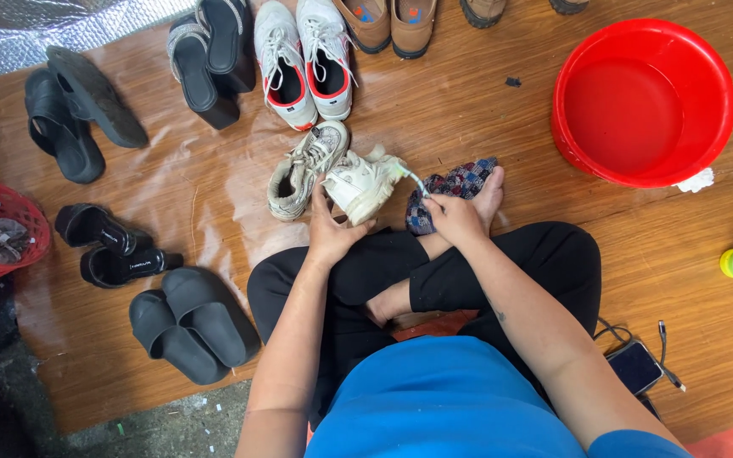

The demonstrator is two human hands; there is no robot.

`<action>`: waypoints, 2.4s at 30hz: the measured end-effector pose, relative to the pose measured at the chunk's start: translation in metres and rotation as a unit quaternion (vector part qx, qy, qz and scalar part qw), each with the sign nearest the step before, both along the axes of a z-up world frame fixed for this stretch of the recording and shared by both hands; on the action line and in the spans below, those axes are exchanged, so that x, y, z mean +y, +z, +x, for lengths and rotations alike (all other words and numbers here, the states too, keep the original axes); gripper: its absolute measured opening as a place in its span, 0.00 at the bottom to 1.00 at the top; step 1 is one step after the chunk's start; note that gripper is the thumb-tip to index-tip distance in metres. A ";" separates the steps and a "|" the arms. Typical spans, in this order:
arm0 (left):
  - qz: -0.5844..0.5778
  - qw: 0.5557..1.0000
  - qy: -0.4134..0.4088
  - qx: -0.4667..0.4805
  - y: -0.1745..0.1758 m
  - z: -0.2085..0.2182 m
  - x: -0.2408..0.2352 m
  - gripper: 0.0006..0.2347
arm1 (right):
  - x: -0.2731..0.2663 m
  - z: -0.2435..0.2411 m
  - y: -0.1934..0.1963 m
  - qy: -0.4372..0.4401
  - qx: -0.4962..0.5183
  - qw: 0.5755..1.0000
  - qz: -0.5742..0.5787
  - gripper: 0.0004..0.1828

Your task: The person sits on the floor and scrubs a white sneaker using a toothbrush and a patterned cloth. They dip the toothbrush into a red basin of water, scrub the shoe's upper and sole, and wipe the shoe with the cloth. The person handles the shoe one at a time, turning it to clean different sides.

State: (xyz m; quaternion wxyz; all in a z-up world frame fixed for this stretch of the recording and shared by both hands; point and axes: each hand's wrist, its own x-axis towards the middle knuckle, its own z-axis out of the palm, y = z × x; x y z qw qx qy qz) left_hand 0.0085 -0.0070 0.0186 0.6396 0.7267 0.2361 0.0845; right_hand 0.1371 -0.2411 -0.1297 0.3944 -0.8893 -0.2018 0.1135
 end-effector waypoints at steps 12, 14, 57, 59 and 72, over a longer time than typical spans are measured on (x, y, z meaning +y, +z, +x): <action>-0.106 0.993 -0.039 -0.028 -0.043 0.004 0.042 0.58 | -0.002 0.004 0.019 -0.035 0.128 0.988 -0.084 0.15; -0.079 0.993 -0.082 0.013 -0.041 0.002 0.053 0.58 | -0.003 0.004 0.025 -0.029 0.143 0.982 -0.118 0.14; -0.001 0.986 -0.132 0.107 -0.057 -0.006 0.073 0.61 | -0.005 0.042 -0.137 -0.052 0.259 0.942 -0.209 0.20; -0.018 0.987 -0.127 0.093 -0.064 -0.004 0.076 0.60 | 0.000 0.032 -0.059 -0.054 0.259 0.947 -0.185 0.21; 0.025 0.984 -0.155 0.088 -0.034 -0.005 0.058 0.58 | 0.003 -0.016 0.022 0.043 0.037 0.992 -0.110 0.20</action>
